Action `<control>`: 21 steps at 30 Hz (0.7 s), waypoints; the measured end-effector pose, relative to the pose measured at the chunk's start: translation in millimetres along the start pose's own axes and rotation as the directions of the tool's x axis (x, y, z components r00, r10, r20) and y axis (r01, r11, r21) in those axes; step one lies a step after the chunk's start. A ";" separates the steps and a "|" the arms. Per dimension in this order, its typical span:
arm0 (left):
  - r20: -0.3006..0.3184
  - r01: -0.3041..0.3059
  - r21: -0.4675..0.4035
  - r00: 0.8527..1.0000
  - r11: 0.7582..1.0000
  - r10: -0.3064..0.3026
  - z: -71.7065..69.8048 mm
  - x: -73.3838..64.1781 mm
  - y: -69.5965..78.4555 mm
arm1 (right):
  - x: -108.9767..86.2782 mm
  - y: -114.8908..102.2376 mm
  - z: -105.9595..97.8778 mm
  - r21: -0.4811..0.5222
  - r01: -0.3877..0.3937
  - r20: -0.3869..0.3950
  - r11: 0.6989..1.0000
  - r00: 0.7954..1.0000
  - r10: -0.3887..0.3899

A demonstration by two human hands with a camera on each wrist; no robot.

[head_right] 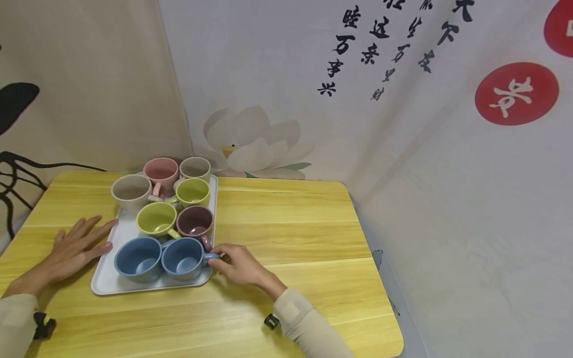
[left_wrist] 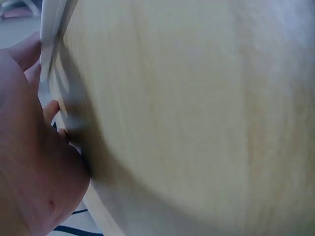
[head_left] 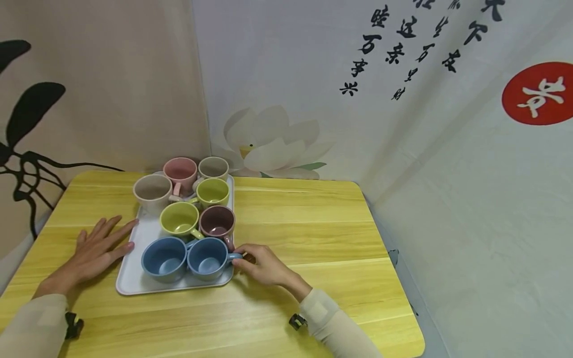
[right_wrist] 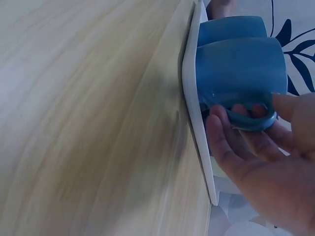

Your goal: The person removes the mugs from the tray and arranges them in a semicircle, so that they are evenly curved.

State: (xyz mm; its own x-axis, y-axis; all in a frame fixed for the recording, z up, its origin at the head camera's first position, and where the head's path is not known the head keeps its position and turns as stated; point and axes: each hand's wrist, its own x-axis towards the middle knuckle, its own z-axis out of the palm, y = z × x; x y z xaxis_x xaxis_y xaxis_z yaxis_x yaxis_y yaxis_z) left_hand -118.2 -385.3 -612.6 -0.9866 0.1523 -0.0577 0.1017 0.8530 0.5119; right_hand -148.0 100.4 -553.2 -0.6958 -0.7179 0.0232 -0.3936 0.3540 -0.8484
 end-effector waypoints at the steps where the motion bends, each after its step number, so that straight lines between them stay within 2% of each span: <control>1: 0.002 -0.002 -0.004 1.000 1.000 0.002 -0.3 0.1 0.5 | 0.4 -0.1 -0.3 0.004 -0.003 0.011 1.000 1.000 0.003; 10: 0.007 -0.001 -0.028 1.000 1.000 0.001 -1.2 -0.8 1.6 | 2.6 -2.0 -1.9 0.024 -0.011 0.088 1.000 0.996 0.009; 21: 0.011 -0.001 -0.033 1.000 0.999 0.002 -0.6 -1.5 1.6 | -7.5 3.9 1.1 0.017 -0.015 0.018 1.000 1.000 0.015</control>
State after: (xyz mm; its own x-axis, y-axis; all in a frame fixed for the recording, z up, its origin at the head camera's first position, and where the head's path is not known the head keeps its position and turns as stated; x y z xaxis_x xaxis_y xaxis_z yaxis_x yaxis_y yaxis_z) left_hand -116.6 -384.5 -611.2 -0.9850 0.1594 -0.0666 0.0988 0.8361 0.5395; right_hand -143.8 106.5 -557.3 -0.6907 -0.7231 0.0011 -0.3724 0.3544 -0.8577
